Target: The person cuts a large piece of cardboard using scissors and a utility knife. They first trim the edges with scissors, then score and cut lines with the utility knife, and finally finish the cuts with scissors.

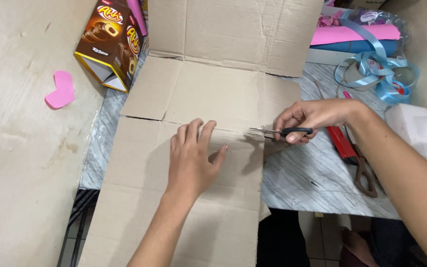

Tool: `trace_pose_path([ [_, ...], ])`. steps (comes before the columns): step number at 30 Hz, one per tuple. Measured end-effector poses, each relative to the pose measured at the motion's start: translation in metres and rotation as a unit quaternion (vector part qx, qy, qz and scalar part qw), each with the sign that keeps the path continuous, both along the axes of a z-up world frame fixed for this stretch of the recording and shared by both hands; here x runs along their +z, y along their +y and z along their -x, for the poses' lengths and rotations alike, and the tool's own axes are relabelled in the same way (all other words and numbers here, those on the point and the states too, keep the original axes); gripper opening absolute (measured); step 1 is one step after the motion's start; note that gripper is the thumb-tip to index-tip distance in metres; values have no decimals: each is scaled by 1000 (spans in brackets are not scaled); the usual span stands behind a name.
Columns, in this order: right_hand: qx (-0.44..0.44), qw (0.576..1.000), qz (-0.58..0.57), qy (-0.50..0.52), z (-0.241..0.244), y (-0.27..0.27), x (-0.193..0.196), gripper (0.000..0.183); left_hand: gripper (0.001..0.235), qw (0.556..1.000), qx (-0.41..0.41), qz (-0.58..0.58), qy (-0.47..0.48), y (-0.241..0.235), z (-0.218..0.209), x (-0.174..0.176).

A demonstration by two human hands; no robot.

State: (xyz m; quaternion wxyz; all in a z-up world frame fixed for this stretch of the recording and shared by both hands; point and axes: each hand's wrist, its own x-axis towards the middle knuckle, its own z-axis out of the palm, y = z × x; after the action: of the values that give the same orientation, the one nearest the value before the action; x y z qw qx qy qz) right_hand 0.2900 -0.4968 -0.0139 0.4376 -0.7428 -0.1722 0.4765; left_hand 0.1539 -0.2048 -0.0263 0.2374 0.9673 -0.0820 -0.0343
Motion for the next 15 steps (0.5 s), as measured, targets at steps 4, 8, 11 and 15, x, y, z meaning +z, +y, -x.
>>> trace_pose_path([
  [4, 18, 984, 164, -69, 4, -2, 36, 33, 47, 973, -72, -18, -217, 14, -7, -67],
  [8, -136, 954, 212, -159, 6, -9, 12, 42, 46, 975, -66, -12, -214, 12, -2, -78],
  [11, -97, 861, 366, -339, 2, -25, -25, 71, 48, 980, -55, -36, -190, 8, 2, -77],
  [15, -83, 833, 421, -349, 3, -21, -35, 65, 38, 990, -97, 82, -58, -8, 17, -31],
])
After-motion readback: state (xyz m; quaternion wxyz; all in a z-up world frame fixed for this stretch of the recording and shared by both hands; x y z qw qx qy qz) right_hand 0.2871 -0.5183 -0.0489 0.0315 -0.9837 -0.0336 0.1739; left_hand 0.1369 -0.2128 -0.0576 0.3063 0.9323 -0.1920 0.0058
